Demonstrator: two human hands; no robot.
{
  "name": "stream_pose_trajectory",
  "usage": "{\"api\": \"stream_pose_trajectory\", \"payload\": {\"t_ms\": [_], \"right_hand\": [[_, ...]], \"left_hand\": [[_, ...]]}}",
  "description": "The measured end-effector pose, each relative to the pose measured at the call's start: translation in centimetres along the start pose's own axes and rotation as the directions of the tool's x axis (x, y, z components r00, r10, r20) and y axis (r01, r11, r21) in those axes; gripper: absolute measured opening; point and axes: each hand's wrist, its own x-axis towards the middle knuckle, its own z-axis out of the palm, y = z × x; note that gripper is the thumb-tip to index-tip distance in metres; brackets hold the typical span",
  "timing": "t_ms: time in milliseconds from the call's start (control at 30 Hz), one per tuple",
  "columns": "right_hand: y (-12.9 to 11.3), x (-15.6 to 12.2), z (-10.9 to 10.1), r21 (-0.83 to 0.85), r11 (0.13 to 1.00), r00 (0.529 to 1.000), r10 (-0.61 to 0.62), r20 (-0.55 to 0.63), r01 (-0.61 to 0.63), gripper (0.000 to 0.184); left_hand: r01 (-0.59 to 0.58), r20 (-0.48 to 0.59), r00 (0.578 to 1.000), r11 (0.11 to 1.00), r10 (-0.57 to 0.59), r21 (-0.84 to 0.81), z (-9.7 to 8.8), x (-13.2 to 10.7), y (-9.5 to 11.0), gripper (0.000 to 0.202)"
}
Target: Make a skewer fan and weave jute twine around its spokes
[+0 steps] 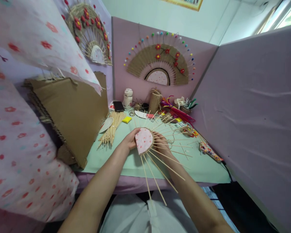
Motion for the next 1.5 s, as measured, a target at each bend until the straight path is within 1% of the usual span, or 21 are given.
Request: {"api": "stream_pose_trajectory", "payload": {"t_ms": [67,133,167,233,300,367,467,533,600,733,833,933,1000,1067,1233,1300,1367,1400,1500], "right_hand": [[-0.6,0.0,0.0,0.049,0.999,1.000,-0.011,0.000,0.011,0.030],[-1.2,-0.1,-0.2,0.029,0.999,1.000,-0.021,0.000,0.021,0.028],[-1.4,-0.1,-0.3,0.005,1.000,1.000,-0.026,-0.007,0.026,0.028],[-1.5,-0.2,-0.6,-0.046,0.998,0.998,-0.046,-0.041,0.044,0.030],[-1.2,-0.2,-0.9,-0.082,0.993,0.995,-0.091,-0.050,0.087,0.032],[-0.5,-0.3,-1.0,-0.096,0.986,0.990,-0.137,-0.025,0.134,0.031],[0.2,-0.6,-1.1,-0.120,0.981,0.988,-0.152,0.013,0.152,0.032],[0.2,-0.7,-1.1,-0.149,0.976,0.987,-0.161,0.006,0.160,0.033],[-0.1,-0.9,-1.0,-0.183,0.969,0.985,-0.170,0.010,0.169,0.032],[-0.9,-1.3,-1.0,-0.210,0.961,0.983,-0.176,0.043,0.181,0.029],[-1.1,-1.7,-1.2,-0.192,0.964,0.982,-0.169,0.083,0.182,0.028],[-1.2,-2.1,-1.7,-0.213,0.965,0.986,-0.140,0.086,0.155,0.030],[-1.3,-2.2,-2.0,-0.230,0.960,0.986,-0.147,0.080,0.162,0.031],[-1.5,-2.4,-2.2,-0.251,0.954,0.985,-0.148,0.087,0.166,0.030],[-1.6,-2.4,-2.7,-0.268,0.947,0.984,-0.162,0.081,0.178,0.026],[-1.6,-2.3,-2.9,-0.268,0.947,0.983,-0.164,0.078,0.179,0.026],[-1.5,-2.3,-3.1,-0.279,0.945,0.984,-0.155,0.085,0.173,0.026],[-1.5,-2.3,-3.2,-0.287,0.943,0.984,-0.150,0.093,0.171,0.026],[-1.4,-2.4,-3.5,-0.312,0.935,0.985,-0.146,0.089,0.166,0.027]], "left_hand": [[-0.003,0.087,0.996,1.000,0.003,0.002,-0.2,-0.1,-0.2,0.016],[-0.031,0.147,0.989,0.999,0.029,0.010,-0.4,-0.2,-0.3,0.023],[-0.041,0.157,0.987,0.999,0.038,0.017,-0.4,-0.3,-0.3,0.026],[-0.053,0.150,0.988,0.998,0.047,0.038,-0.5,-0.3,-0.4,0.029],[-0.050,0.138,0.989,0.997,0.042,0.051,-0.5,-0.4,-0.5,0.028],[-0.040,0.133,0.991,0.998,0.033,0.046,-0.4,-0.5,-0.6,0.024],[-0.039,0.128,0.991,0.999,0.036,0.024,-0.2,-0.6,-0.6,0.022],[-0.050,0.131,0.990,0.999,0.047,0.018,-0.2,-0.8,-0.5,0.024],[-0.070,0.156,0.986,0.997,0.067,0.016,-0.3,-1.0,-0.4,0.027],[-0.119,0.258,0.960,0.993,0.108,0.027,-0.5,-1.6,-0.1,0.040],[-0.159,0.353,0.925,0.987,0.138,0.029,-0.3,-2.2,0.0,0.045],[-0.188,0.427,0.892,0.981,0.149,0.049,0.0,-2.6,0.0,0.047],[-0.189,0.433,0.890,0.980,0.142,0.068,0.1,-2.7,0.0,0.047],[-0.186,0.415,0.899,0.980,0.138,0.076,0.0,-2.6,0.0,0.046],[-0.162,0.410,0.906,0.982,0.109,0.097,-0.4,-2.4,-0.2,0.041],[-0.174,0.404,0.908,0.978,0.113,0.118,-0.6,-2.5,-0.3,0.038],[-0.194,0.373,0.919,0.971,0.130,0.141,-0.7,-2.5,-0.3,0.033],[-0.190,0.360,0.924,0.970,0.125,0.149,-0.7,-2.5,-0.4,0.032],[-0.112,0.365,0.929,0.983,0.052,0.145,-0.6,-2.4,-0.4,0.033]]}}
